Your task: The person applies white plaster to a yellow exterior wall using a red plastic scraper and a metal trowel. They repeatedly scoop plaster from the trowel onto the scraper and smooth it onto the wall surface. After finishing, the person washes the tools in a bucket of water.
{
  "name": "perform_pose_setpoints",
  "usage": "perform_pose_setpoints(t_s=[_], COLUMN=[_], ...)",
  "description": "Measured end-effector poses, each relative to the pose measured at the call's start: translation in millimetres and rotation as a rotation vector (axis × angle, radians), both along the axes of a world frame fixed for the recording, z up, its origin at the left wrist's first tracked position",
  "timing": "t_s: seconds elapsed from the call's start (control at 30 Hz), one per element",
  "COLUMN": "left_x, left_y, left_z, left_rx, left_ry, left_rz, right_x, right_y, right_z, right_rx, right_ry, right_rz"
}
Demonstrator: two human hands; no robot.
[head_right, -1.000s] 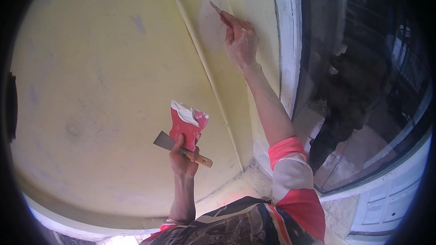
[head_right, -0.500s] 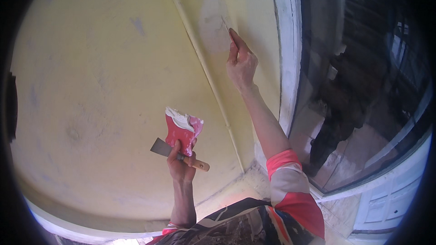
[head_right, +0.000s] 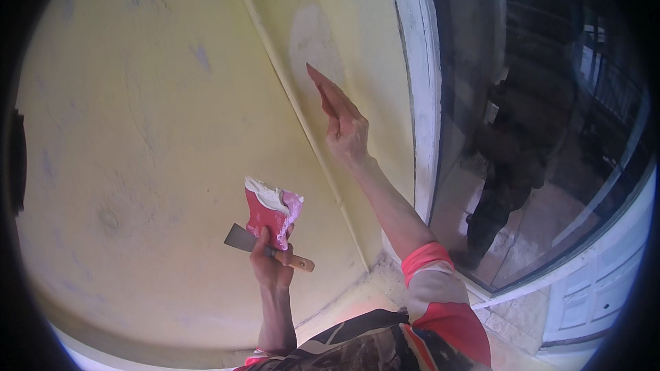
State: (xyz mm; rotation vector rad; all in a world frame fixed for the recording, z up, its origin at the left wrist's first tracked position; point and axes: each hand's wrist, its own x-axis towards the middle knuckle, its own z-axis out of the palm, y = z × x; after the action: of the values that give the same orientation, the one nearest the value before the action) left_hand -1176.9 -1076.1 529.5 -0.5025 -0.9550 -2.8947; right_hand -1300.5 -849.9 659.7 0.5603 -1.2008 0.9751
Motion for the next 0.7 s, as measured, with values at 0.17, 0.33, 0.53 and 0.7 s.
perform_pose_setpoints(t_s=[0.17, 0.33, 0.53, 0.7], left_x=[1, -4, 2, -5], left_y=[4, -2, 19, 5], left_z=[1, -7, 11, -3], left_rx=[-0.034, -0.048, -0.079, -0.2], left_ry=[0.033, 0.038, 0.039, 0.106], left_rz=[0.027, 0.075, 0.161, 0.35], right_x=[-22, -12, 1, 103], right_y=[22, -18, 12, 32], right_z=[67, 54, -23, -56], right_rx=[-0.125, -0.108, -0.151, -0.448], right_ry=[-0.301, -0.228, -0.177, -0.517], right_rz=[-0.227, -0.133, 0.135, 0.889])
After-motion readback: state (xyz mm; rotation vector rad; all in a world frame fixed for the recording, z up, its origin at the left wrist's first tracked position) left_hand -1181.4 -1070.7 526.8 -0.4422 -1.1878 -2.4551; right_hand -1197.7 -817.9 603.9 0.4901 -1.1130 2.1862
